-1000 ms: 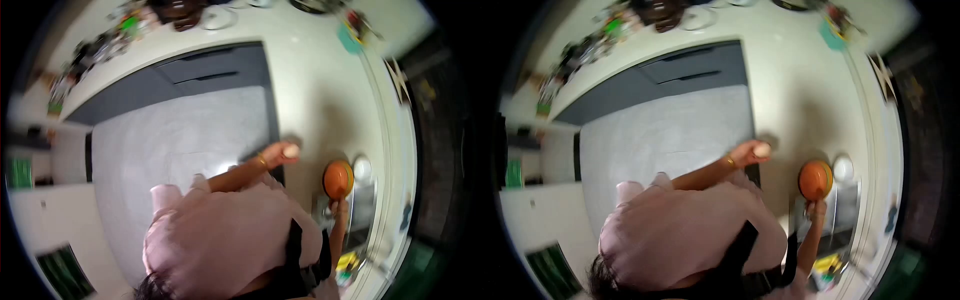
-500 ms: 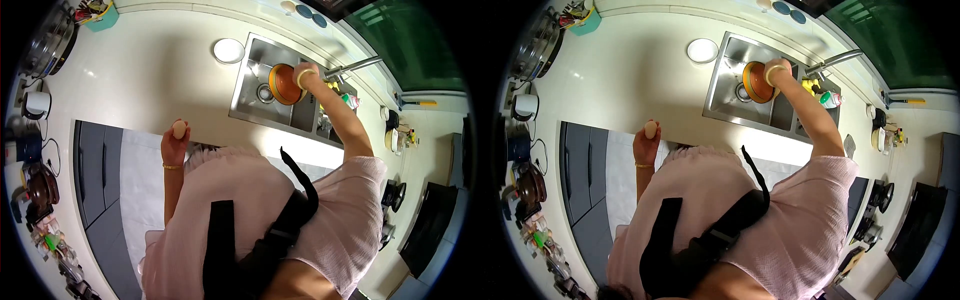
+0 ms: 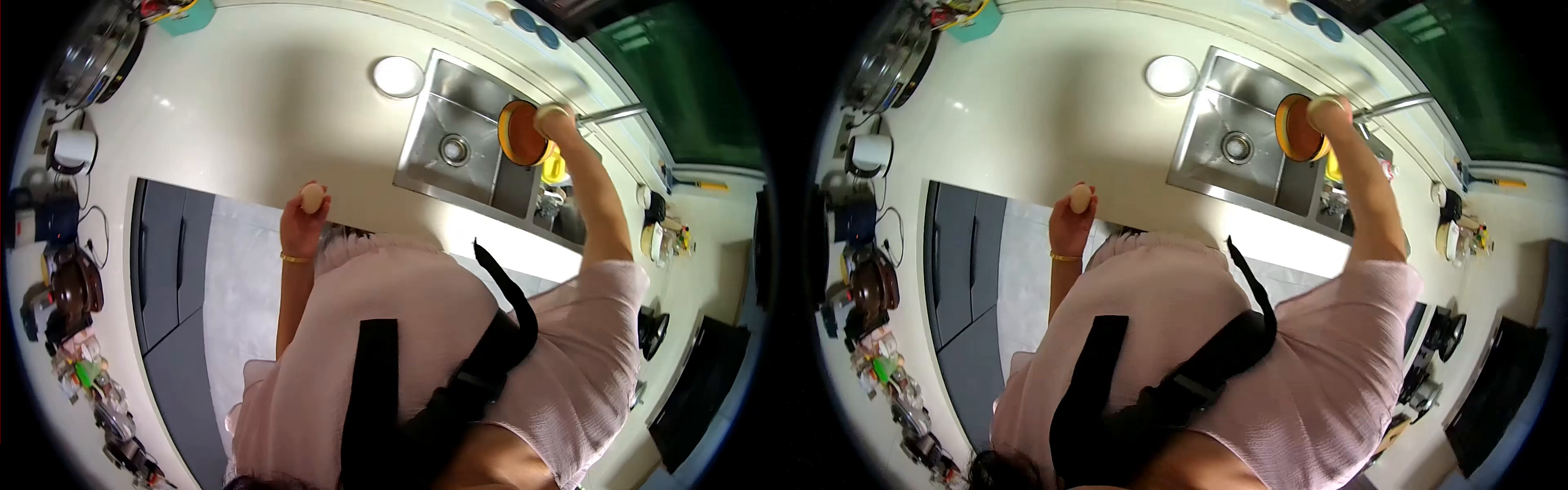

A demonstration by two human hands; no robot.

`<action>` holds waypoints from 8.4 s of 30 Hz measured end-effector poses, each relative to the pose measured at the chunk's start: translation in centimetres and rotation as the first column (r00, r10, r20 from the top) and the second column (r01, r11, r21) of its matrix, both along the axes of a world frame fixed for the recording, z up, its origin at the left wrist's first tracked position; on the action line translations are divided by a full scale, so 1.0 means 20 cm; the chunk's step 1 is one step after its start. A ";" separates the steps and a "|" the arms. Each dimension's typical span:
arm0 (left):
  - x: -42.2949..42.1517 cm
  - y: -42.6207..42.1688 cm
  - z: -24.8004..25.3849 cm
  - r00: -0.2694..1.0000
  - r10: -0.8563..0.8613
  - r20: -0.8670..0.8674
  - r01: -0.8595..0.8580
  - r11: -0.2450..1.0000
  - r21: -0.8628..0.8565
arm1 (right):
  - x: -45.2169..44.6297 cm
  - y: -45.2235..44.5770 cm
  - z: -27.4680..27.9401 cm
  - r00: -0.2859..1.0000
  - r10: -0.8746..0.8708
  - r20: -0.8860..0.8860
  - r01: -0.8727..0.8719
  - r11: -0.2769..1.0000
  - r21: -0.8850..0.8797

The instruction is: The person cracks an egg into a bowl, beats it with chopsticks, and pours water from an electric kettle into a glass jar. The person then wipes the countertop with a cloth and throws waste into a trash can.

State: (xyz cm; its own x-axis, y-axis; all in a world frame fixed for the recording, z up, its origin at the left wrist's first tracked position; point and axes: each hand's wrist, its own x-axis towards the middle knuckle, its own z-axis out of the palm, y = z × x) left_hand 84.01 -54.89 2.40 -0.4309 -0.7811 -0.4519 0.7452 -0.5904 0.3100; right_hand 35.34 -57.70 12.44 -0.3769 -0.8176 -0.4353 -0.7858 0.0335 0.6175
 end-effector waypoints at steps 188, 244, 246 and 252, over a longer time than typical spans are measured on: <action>-0.55 -0.76 -0.16 0.336 -0.003 0.942 0.899 0.299 -0.319 | 1.18 -0.14 -0.63 -0.046 0.226 0.973 0.783 0.613 -0.105; -0.72 -0.89 0.07 0.591 -0.677 0.439 0.806 0.471 -0.359 | 1.16 -0.08 -0.39 -0.398 0.491 0.775 0.917 0.230 0.325; -0.74 -0.88 0.11 0.586 -0.684 0.434 0.808 0.458 -0.370 | 1.14 -0.06 -0.43 -0.331 0.467 0.820 0.943 0.194 0.271; -0.90 -0.98 -0.02 0.534 -0.588 0.608 0.799 0.114 -0.590 | 1.14 0.07 -0.31 -0.234 0.495 0.837 0.972 0.104 0.211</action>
